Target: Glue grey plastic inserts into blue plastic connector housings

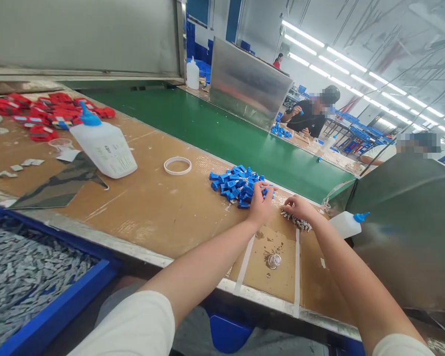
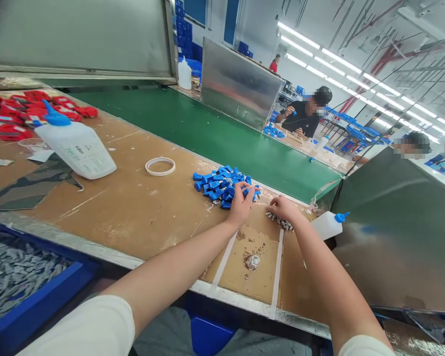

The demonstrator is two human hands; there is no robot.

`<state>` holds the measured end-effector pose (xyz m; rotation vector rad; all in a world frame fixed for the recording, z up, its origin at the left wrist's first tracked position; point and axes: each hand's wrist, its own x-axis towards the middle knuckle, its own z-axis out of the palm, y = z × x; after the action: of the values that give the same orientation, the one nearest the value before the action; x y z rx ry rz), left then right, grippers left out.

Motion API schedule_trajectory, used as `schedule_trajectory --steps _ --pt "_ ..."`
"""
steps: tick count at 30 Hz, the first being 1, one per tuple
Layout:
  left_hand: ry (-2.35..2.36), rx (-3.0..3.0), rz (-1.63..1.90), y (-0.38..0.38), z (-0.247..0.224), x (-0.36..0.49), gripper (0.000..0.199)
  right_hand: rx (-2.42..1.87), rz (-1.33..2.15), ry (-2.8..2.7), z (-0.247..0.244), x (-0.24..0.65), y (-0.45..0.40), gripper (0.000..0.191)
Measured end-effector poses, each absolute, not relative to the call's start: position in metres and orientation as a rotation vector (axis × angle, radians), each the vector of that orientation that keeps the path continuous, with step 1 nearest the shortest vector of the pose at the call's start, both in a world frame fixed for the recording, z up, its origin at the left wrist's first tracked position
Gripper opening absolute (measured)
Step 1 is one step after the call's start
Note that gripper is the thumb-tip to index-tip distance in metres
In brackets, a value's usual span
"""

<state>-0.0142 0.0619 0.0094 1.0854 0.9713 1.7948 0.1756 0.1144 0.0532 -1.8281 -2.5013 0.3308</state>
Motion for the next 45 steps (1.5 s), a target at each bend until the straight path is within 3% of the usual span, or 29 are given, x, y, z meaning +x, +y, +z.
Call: schedule_trajectory --steps 8,13,18,24,32,40,45 --pt "0.852 1.462 1.620 0.056 0.007 -0.018 0.028 -1.665 0.408 -2.261 0.041 0.172 0.102 0.017" --pt "0.807 1.538 1.505 0.049 0.006 -0.013 0.043 -1.296 0.996 -1.711 0.042 0.185 0.041 0.034" --pt "0.919 1.567 1.349 0.043 0.003 -0.006 0.041 -1.297 1.210 -1.600 0.024 0.200 -0.037 0.029" --pt "0.705 1.611 1.292 0.051 0.002 -0.004 0.038 -1.360 1.193 -1.815 0.026 0.196 -0.075 0.023" --pt "0.730 1.570 1.225 0.047 0.003 -0.006 0.048 -1.411 1.082 -2.014 0.037 0.192 -0.078 0.024" --pt "0.756 1.460 1.014 0.045 0.004 -0.003 0.068 -1.252 0.956 -1.438 0.029 0.196 -0.040 0.035" --pt "0.897 1.281 0.994 0.041 0.006 -0.001 0.064 -1.190 0.832 -1.294 0.014 0.189 -0.019 0.038"
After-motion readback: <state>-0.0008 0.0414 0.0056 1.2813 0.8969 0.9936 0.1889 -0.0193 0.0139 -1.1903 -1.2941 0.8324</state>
